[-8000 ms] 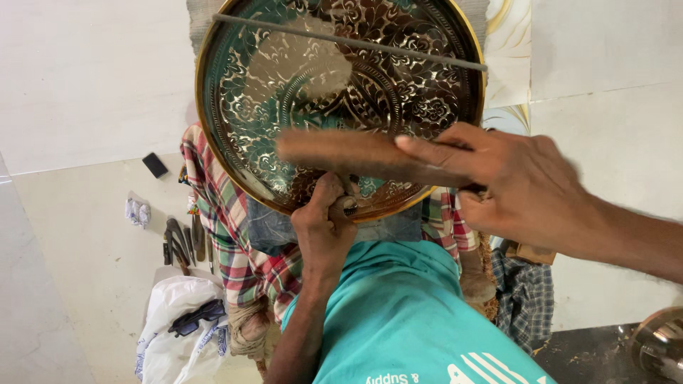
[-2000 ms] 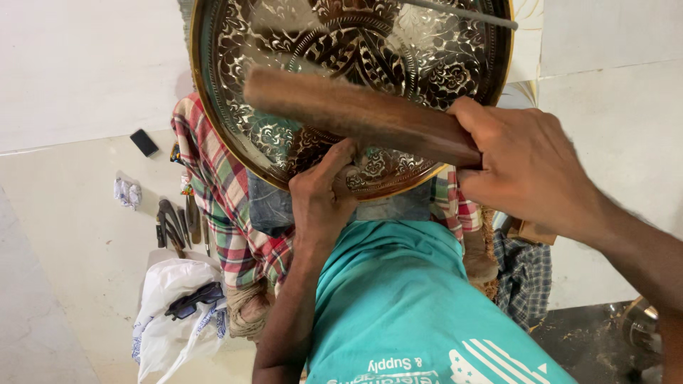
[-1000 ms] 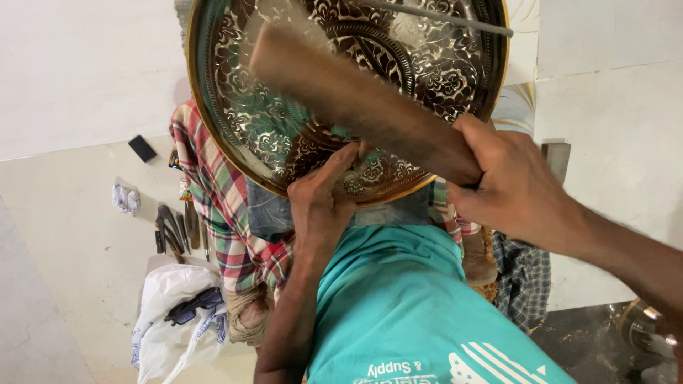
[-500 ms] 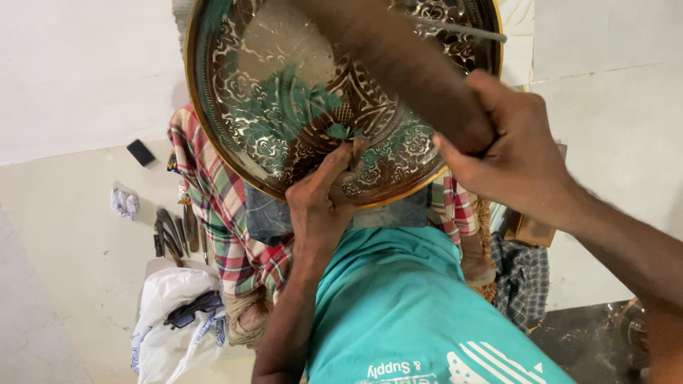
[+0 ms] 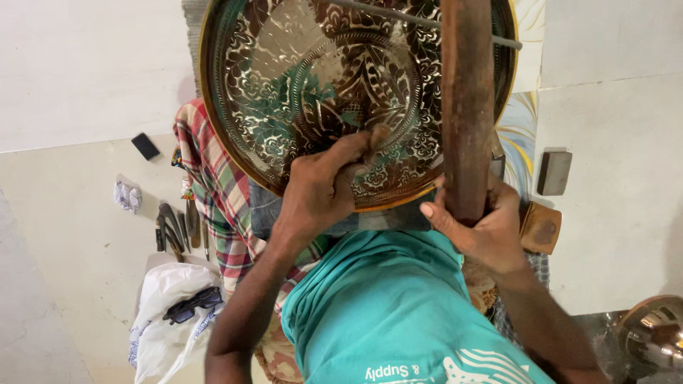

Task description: The person uses a chisel and wooden mallet to engrave a decorative design into a brass plate. They repeatedly strike the chisel to shape the metal and occasionally wipe the surface with a cloth to clear debris.

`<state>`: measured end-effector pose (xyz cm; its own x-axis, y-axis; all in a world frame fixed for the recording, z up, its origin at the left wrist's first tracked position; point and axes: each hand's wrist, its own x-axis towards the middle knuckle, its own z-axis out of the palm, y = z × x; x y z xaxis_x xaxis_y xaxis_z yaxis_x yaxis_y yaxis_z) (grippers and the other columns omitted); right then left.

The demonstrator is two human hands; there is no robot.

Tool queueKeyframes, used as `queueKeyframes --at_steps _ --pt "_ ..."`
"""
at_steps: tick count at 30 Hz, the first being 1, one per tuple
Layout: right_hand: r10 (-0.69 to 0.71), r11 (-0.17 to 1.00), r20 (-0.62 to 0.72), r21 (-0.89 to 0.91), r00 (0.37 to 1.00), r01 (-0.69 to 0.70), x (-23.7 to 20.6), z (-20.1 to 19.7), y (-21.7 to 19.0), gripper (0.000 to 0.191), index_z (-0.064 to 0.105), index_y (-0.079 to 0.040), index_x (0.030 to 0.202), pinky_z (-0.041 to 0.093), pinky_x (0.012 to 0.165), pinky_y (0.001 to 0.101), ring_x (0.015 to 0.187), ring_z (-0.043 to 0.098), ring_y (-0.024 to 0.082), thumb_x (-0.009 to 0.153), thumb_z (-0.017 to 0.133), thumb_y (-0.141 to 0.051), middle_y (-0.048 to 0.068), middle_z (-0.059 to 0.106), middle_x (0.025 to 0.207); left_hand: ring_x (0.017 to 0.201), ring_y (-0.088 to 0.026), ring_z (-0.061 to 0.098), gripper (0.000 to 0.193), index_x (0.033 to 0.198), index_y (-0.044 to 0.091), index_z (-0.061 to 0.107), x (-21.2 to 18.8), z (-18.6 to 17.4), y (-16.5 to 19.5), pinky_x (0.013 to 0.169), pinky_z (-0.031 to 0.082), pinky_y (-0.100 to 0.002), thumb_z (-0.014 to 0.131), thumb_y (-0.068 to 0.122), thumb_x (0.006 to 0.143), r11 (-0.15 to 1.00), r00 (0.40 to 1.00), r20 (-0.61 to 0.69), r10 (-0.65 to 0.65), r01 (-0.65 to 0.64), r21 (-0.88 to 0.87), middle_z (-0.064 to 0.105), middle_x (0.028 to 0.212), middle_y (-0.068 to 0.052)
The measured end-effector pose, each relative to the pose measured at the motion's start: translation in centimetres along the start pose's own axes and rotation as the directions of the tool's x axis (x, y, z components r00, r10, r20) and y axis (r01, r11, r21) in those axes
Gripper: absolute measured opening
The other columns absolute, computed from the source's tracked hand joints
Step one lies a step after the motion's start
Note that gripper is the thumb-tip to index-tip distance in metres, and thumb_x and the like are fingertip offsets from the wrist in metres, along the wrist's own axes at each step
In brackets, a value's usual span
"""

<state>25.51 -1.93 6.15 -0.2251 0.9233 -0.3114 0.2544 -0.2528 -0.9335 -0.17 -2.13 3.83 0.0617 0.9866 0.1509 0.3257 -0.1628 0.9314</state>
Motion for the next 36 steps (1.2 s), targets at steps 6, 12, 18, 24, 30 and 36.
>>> queueKeyframes --at_steps 6,12,18,24,30,36 --pt "0.042 0.993 -0.095 -0.108 0.995 -0.052 -2.3 -0.8 2.5 0.034 0.066 0.001 0.103 0.052 0.064 0.0229 0.072 0.06 0.004 0.08 0.087 -0.013 0.0 0.069 0.082 0.093 -0.03 0.076 0.066 0.135 0.014 0.062 0.6 -1.2 -0.2 0.078 0.062 -0.04 0.061 -0.014 0.076 0.984 0.979 0.206 0.001 -0.038 0.176 0.077 0.106 -0.013" --pt "-0.131 0.918 -0.115 -0.388 0.985 0.077 -1.9 -3.1 2.3 0.034 0.066 0.002 0.099 0.053 0.068 0.0254 0.078 0.062 0.007 0.077 0.088 -0.011 0.006 0.069 0.085 0.095 -0.031 0.075 0.067 0.135 0.014 0.062 0.3 -0.7 -0.5 0.079 0.061 -0.04 0.062 -0.012 0.072 0.976 0.984 0.177 0.036 -0.072 0.205 0.077 0.113 -0.011" --pt "-0.162 0.735 -0.022 -0.67 0.987 0.106 0.1 -3.6 -1.9 0.035 0.071 0.0 0.108 0.053 0.067 0.0303 0.073 0.067 0.014 0.075 0.082 -0.005 0.01 0.072 0.084 0.098 -0.031 0.075 0.07 0.135 0.013 0.06 0.3 -0.7 -0.8 0.083 0.061 -0.041 0.061 -0.011 0.07 0.976 0.984 0.175 0.045 -0.08 0.2 0.076 0.114 -0.011" --pt "-0.158 0.721 0.02 -0.68 0.987 0.13 0.7 -3.3 -3.5 0.033 0.068 -0.003 0.109 0.05 0.066 0.0353 0.071 0.066 0.028 0.078 0.078 -0.01 0.013 0.069 0.079 0.091 -0.031 0.075 0.07 0.136 0.015 0.06 0.4 -0.4 -0.7 0.078 0.061 -0.041 0.062 -0.01 0.07 0.971 0.984 0.178 0.017 -0.058 0.23 0.077 0.111 -0.011" --pt "-0.119 0.834 -0.06 -0.548 0.991 0.067 0.9 -4.2 -3.3 0.028 0.063 -0.006 0.106 0.047 0.061 0.0367 0.068 0.059 0.031 0.082 0.075 -0.015 0.014 0.065 0.08 0.085 -0.028 0.076 0.068 0.135 0.015 0.064 0.0 -0.3 -0.9 0.073 0.062 -0.041 0.057 -0.014 0.073 0.983 0.994 0.113 -0.01 -0.011 0.186 0.077 0.106 -0.012" --pt "-0.182 0.802 -0.01 -0.58 0.983 0.143 1.6 -3.0 -4.9 0.031 0.064 -0.006 0.106 0.045 0.06 0.0353 0.067 0.057 0.029 0.078 0.075 -0.014 0.012 0.065 0.077 0.09 -0.029 0.076 0.06 0.129 0.016 0.062 -0.3 0.0 -1.3 0.078 0.063 -0.039 0.057 -0.011 0.076 0.974 0.993 0.097 0.06 -0.08 0.213 0.078 0.106 -0.01"
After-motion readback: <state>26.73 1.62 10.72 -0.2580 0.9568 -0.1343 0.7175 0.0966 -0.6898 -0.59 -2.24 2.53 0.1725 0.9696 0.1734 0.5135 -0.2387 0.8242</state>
